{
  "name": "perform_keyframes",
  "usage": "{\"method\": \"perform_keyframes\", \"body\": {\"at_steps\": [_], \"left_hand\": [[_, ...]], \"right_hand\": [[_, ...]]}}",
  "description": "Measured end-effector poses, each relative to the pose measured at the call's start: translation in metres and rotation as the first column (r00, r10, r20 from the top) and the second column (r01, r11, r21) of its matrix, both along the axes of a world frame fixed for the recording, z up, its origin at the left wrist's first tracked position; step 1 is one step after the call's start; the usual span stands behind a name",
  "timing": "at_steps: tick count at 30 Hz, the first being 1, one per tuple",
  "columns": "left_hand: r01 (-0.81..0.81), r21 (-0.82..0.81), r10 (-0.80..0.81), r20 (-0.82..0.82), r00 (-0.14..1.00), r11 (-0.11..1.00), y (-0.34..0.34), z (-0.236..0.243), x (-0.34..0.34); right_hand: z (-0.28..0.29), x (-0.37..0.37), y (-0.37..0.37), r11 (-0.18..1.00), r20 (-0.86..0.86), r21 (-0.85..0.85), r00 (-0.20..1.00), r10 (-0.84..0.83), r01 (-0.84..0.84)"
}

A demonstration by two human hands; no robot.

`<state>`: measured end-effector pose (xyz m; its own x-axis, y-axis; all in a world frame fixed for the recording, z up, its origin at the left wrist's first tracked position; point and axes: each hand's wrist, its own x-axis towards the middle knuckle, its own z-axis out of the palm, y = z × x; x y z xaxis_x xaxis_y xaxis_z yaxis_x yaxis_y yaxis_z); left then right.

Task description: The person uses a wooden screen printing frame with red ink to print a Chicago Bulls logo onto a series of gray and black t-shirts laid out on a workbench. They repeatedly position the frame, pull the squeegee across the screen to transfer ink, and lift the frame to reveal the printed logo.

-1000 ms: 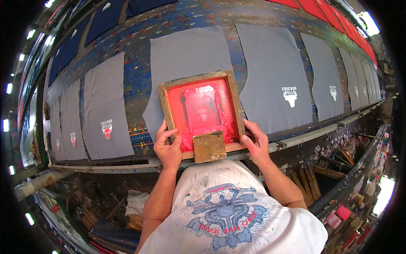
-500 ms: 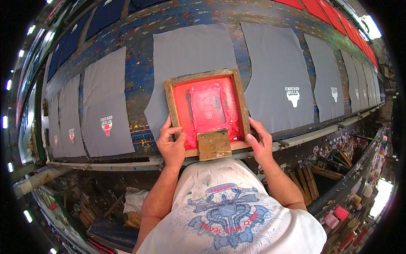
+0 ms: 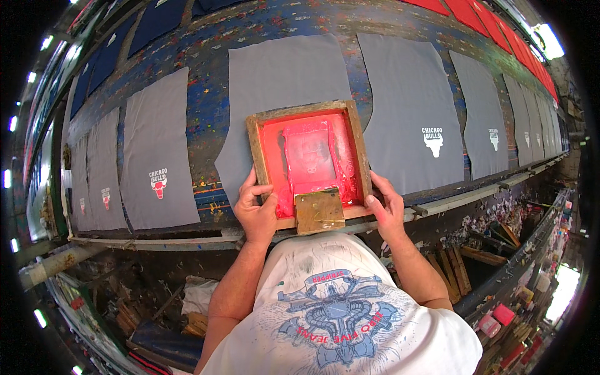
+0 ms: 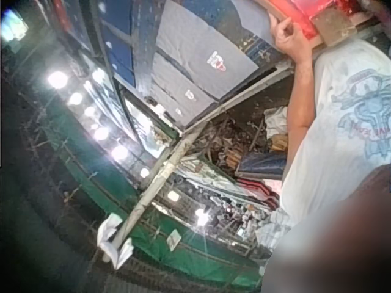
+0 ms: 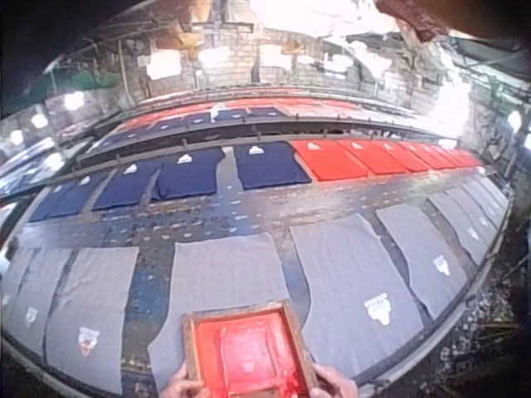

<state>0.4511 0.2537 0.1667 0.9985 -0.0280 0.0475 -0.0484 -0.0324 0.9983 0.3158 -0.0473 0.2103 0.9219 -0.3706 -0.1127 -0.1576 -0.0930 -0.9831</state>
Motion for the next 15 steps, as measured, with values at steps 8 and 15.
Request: {"method": "perform_keyframes", "body": {"at_steps": [8, 15], "left_hand": [[0.014, -0.048, -0.016, -0.044, 0.999, 0.999, -0.0005, 0.0035, -0.0009], [0.034, -0.042, -0.035, -0.025, 0.999, 0.999, 0.0017, 0.0038, 0.0007]], "right_hand": [[-0.0005, -0.0009, 0.0010, 1.000, 0.004, 0.020, 1.000, 0.001, -0.001], [-0.0035, -0.0011, -0.0005, 1.000, -0.002, -0.023, 1.000, 0.017, -0.017]]}}
